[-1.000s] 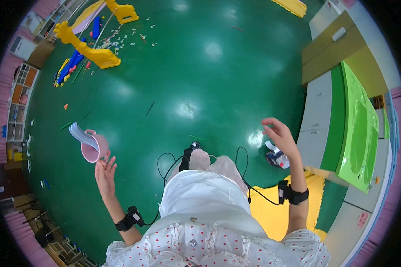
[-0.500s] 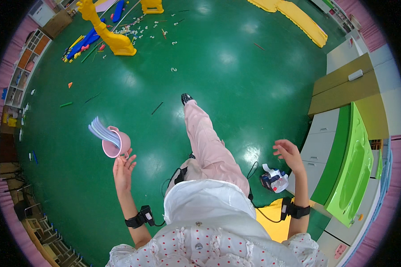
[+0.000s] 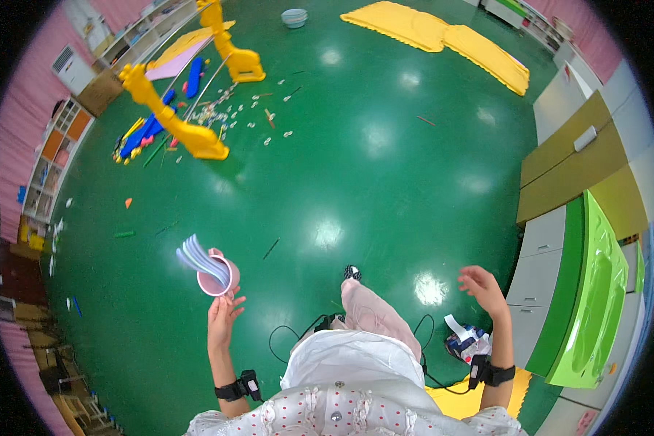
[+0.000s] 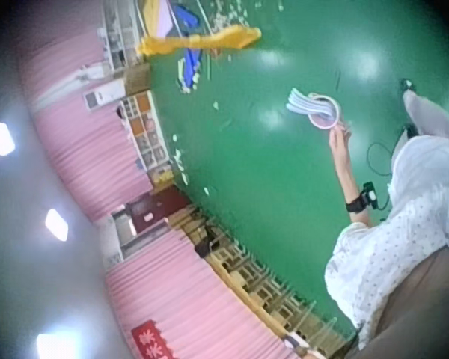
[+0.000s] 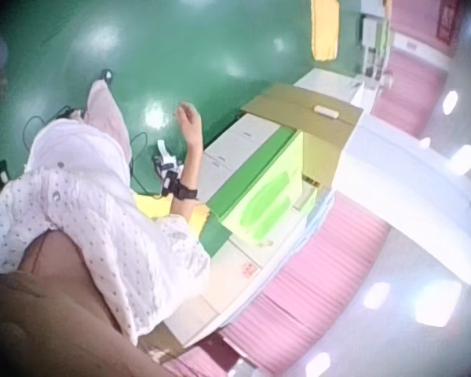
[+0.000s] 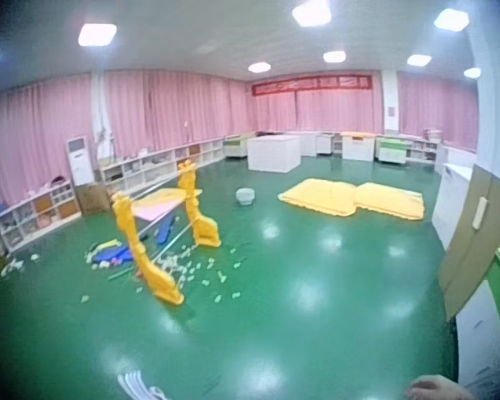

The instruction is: Cleaning and organizing various objects in a large playroom, including placing a dustpan, moving basins, adjusting a mat, and picking up toys.

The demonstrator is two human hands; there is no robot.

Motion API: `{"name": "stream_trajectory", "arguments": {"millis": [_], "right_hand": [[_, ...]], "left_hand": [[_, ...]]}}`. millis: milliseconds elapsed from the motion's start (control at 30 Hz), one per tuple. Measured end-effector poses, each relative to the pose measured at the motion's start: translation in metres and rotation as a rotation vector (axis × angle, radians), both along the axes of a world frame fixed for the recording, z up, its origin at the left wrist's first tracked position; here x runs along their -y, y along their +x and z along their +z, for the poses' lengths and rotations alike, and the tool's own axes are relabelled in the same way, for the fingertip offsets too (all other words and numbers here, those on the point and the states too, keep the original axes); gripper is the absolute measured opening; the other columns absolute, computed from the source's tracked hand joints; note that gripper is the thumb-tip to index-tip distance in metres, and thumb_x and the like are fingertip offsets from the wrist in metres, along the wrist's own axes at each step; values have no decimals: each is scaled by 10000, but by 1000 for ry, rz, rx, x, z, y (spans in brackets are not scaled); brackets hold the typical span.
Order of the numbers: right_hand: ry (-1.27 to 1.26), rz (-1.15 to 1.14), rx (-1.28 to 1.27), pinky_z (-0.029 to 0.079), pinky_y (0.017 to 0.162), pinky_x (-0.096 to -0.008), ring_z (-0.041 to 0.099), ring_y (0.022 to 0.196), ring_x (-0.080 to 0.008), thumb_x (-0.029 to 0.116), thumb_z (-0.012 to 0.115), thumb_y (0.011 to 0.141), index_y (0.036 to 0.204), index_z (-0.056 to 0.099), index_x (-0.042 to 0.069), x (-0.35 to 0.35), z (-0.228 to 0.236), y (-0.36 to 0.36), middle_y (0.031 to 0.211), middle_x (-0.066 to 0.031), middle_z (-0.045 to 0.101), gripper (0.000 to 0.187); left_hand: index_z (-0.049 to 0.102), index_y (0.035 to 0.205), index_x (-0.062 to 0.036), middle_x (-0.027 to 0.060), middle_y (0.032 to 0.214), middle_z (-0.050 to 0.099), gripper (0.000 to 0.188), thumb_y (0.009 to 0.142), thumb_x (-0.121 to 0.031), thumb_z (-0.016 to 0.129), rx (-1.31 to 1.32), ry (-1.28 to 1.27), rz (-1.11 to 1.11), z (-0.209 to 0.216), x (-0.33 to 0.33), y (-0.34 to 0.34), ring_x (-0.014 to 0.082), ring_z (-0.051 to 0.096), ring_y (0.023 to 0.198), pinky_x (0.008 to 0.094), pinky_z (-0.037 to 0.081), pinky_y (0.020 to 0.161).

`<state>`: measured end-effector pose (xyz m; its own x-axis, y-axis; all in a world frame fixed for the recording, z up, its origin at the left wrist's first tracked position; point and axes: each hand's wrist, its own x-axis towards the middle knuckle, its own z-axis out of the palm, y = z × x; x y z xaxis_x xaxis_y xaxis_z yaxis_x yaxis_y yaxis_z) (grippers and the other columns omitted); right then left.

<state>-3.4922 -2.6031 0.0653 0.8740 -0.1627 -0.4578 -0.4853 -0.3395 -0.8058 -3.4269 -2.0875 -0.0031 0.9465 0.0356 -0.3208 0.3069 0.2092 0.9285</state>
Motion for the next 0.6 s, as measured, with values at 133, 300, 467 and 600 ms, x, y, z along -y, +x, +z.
{"name": "stream_trajectory", "arguments": {"millis": [133, 300, 467, 600], "right_hand": [[33, -342, -52, 413, 570, -211, 549, 710, -105, 163, 470, 824, 1004, 494, 27, 42, -11, -24, 858, -40, 571, 227], [178, -652, -118, 437, 558, -203, 566, 679, -111, 179, 454, 830, 1003, 498, 60, 61, -30, 3, 855, -41, 576, 214], [171, -604, -124, 427, 554, -213, 561, 680, -109, 173, 464, 816, 983, 512, 51, 78, -70, 108, 857, -46, 584, 212], [29, 30, -59, 447, 600, -262, 568, 695, -144, 184, 497, 792, 1025, 500, 33, 86, -79, 224, 854, -68, 587, 278]], "left_hand": [[471, 811, -51, 128, 1153, 463, 247, 880, -273, 387, -47, 64, -179, 17, 56, 88, 196, 527, 938, 312, 431, 741], [473, 817, -59, 127, 1125, 479, 232, 886, -257, 374, 13, -88, -382, 29, 131, 193, 190, 537, 913, 298, 432, 733], [480, 834, -61, 136, 1115, 486, 229, 887, -255, 371, 3, -72, -473, 33, 178, 269, 181, 545, 892, 294, 435, 728], [479, 768, -29, 112, 1026, 529, 274, 885, -254, 377, 14, 24, -612, 42, 189, 325, 170, 545, 869, 274, 427, 713]]}}
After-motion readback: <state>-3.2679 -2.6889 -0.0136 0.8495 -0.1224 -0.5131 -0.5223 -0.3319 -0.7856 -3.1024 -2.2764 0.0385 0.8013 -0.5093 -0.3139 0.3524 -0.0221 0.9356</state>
